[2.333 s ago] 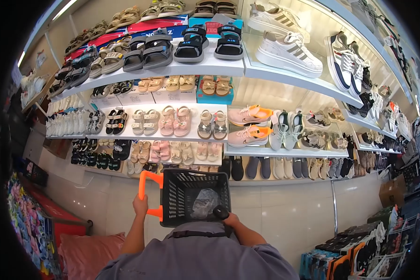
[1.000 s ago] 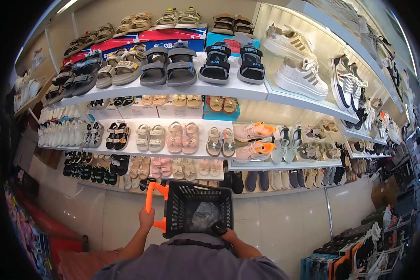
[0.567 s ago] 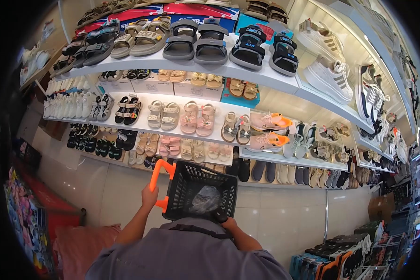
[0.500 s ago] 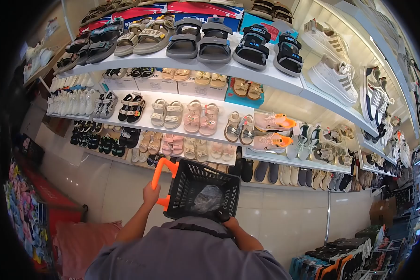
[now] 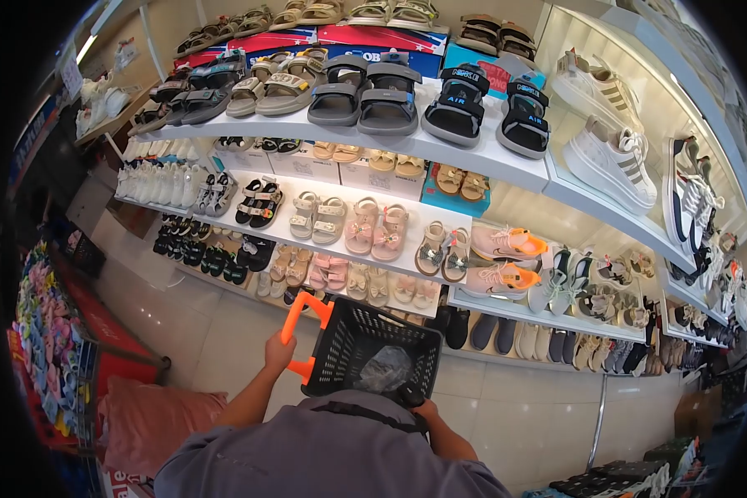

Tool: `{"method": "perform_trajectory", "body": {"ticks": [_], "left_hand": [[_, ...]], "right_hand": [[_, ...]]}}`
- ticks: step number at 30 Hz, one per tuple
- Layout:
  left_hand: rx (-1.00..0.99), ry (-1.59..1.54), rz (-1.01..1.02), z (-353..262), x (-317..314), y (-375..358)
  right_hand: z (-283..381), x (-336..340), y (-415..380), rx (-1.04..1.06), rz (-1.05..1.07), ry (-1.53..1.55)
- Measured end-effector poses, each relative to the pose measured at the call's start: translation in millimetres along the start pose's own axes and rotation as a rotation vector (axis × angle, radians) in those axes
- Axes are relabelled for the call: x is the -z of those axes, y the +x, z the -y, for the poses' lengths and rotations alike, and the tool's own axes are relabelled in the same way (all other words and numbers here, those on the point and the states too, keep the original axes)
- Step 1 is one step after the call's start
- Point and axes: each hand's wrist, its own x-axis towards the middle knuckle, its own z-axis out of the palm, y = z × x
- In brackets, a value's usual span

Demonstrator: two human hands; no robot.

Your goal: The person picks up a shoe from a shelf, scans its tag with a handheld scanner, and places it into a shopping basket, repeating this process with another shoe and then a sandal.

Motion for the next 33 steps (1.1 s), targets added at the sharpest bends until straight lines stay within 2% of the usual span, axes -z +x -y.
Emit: {"method": "perform_trajectory", "body": {"ticks": [7,14,16,20,27,30,33], "left_hand": [[-0.028,0.024,-0.014,-2.0,1.2,0.5],[-0.054,0.042,-0.039,-6.7,2.3,0.4],[-0.012,0.051,-0.02,-9.2,4.3,1.2],[-0.044,0.057,-0.018,-7.9,4.1,5.3],[-0.011,0.098,-0.03,-3.4,0.5,8.5],[-0.035,0.101,-0.046,-0.3,-0.9,8.7],[-0.059,0.105,-0.052,-2.8,0.1,8.5]], "right_hand": [[-1.2,2.8,-6.7,0.069,-0.023,0.037],[8.1,-8.0,-2.9,0.031,-0.056,-0.019],[23.5,-1.7,-8.6,0.047,-0.004,-0.088],[58.1,4.5,-32.6,0.007,-0.032,-0.083],[45.6,9.1,-43.2,0.051,-0.006,-0.111],[32.6,11.9,-47.0,0.032,-0.047,-0.02],[0.2,4.7,-40.3,-0.074,-0.074,0.02]]}}
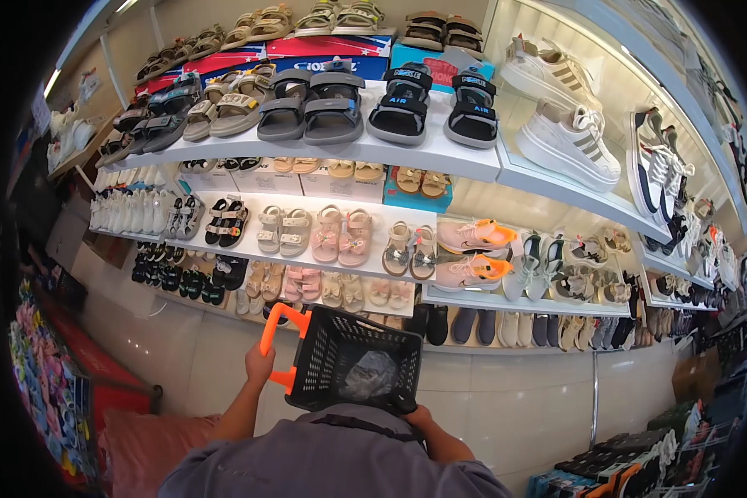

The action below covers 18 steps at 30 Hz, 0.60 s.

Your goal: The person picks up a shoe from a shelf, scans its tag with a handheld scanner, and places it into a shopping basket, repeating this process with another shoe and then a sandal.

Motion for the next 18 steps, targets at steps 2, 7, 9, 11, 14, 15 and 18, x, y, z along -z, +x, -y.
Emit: {"method": "perform_trajectory", "body": {"ticks": [2,7,9,11,14,15,18], "left_hand": [[-0.011,-0.011,-0.006,-2.2,0.6,-0.7],[-0.007,-0.007,0.008,-3.3,4.2,0.0],[0.019,0.034,0.053,-5.0,8.3,0.3],[0.045,0.073,0.101,-11.1,11.3,-0.7],[-0.108,0.026,-0.042,-15.1,9.0,-1.5],[-0.086,0.023,-0.016,-16.2,8.9,1.3],[-0.106,0.025,-0.031,-17.6,7.0,2.7]], "right_hand": [[-20.3,-6.6,9.7,-0.057,0.018,0.051],[-14.0,-6.5,11.9,-0.041,0.018,0.131],[-8.4,-8.0,15.4,-0.007,0.004,0.156],[-2.6,-9.3,22.5,-0.002,0.02,0.059],[13.6,0.5,12.2,0.025,0.025,0.017],[12.4,0.3,12.1,0.022,0.021,0.019],[6.0,-0.9,15.3,0.038,0.039,0.016]]}}
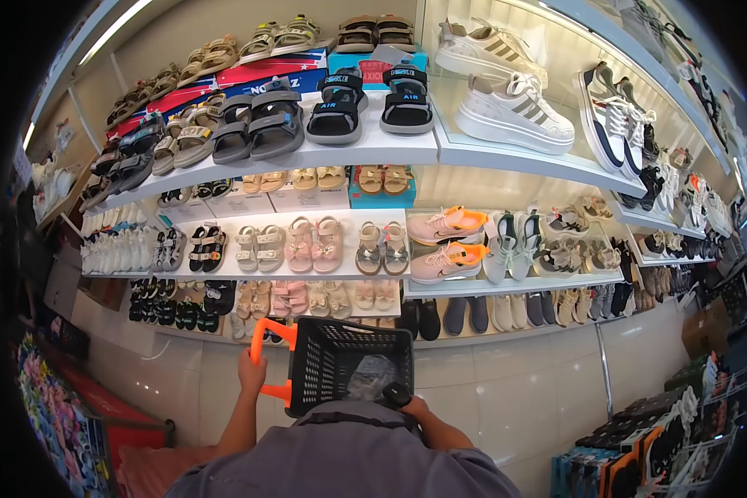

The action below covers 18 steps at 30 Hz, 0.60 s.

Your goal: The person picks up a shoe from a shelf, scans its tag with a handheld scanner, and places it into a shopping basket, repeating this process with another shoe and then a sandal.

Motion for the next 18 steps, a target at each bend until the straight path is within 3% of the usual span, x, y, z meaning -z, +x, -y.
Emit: {"method": "perform_trajectory", "body": {"ticks": [2,4,14,17,18], "left_hand": [[-0.043,0.009,-0.045,2.1,-1.0,1.1],[0.122,-0.002,0.078,8.7,-3.0,2.6],[0.08,0.017,0.03,17.4,-6.9,2.6],[0.159,0.036,0.128,13.7,-5.0,-0.3],[0.094,0.046,0.034,10.3,-5.2,-3.3]], "right_hand": [[-11.9,-8.2,7.9,0.017,-0.071,0.045],[-19.5,-9.9,15.3,0.024,-0.051,0.043],[1.7,-3.9,0.5,0.007,-0.044,-0.029],[8.1,-2.4,-1.1,0.077,-0.034,-0.057],[9.3,-3.6,-0.3,0.074,-0.034,-0.061]]}}
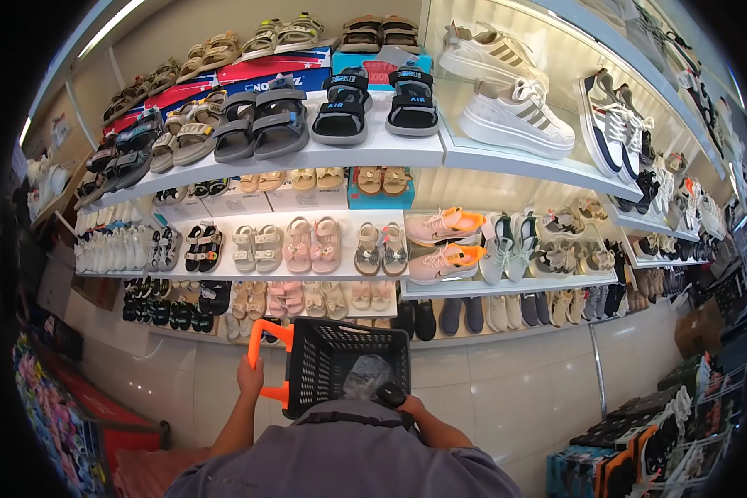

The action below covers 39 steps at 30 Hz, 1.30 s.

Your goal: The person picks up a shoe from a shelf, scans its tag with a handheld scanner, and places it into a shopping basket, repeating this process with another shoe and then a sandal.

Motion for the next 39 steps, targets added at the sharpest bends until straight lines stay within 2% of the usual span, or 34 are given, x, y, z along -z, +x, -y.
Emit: {"method": "perform_trajectory", "body": {"ticks": [1,2,4,5,7,8,10,11,13,14,16,18,21,24,30,32,36,39], "left_hand": [[-0.063,0.006,-0.096,-3.6,-0.6,-2.9],[-0.061,0.003,-0.094,-6.0,0.0,-6.5],[-0.555,0.306,-0.391,-41.1,23.2,-18.5],[-0.549,0.302,-0.389,-54.7,25.9,-21.2],[-0.745,0.137,-0.238,-75.9,27.1,-27.0],[-0.735,0.135,-0.239,-79.1,19.3,-28.9],[-0.673,-0.265,0.033,-86.5,2.3,-32.7],[-0.666,-0.266,0.033,-91.3,-1.6,-35.8],[-0.529,-0.405,0.239,-107.7,-1.6,-40.6],[-0.522,-0.406,0.241,-111.0,-3.9,-42.6],[-0.643,-0.441,0.324,-117.5,-6.3,-44.4],[-0.626,-0.475,0.393,-127.1,0.9,-48.6],[-0.606,-0.578,0.475,-146.9,22.3,-51.1],[-0.564,-0.657,0.532,-172.1,54.1,-50.3],[-0.773,-0.898,0.548,-217.4,124.5,-51.2],[-1.008,-0.923,0.54,-231.8,152.3,-46.1],[-1.097,-0.941,0.519,-248.6,169.3,-40.7],[-1.394,-1.162,0.506,-264.8,196.7,-42.6]], "right_hand": [[1.9,-1.2,1.6,-0.012,-0.013,-0.025],[3.1,-1.8,3.2,-0.024,-0.027,-0.05],[1.6,-3.4,7.3,-0.013,-0.024,-0.058],[0.2,-3.8,9.0,0.001,-0.018,-0.066],[0.3,-3.0,13.8,0.009,0.005,-0.096],[1.2,-3.5,15.6,0.02,0.025,-0.116],[7.5,-3.8,13.9,0.025,0.013,-0.104],[11.7,-4.0,13.0,0.03,-0.004,-0.081],[20.3,-4.8,8.4,0.02,-0.016,-0.087],[24.0,-5.0,5.6,0.012,-0.032,-0.088],[24.2,-6.7,6.6,0.004,-0.003,-0.113],[25.8,-6.2,1.8,-0.006,0.026,-0.134],[28.7,-7.1,-13.6,-0.064,0.023,0.004],[17.8,-14.4,-15.4,-0.081,-0.065,0.034],[7.9,-21.5,-5.9,-0.108,-0.042,0.063],[12.0,-21.5,-2.3,-0.106,-0.032,0.043],[24.3,-17.6,-3.0,-0.051,-0.054,0.014],[27.8,-18.0,-5.5,-0.051,-0.058,0.063]]}}
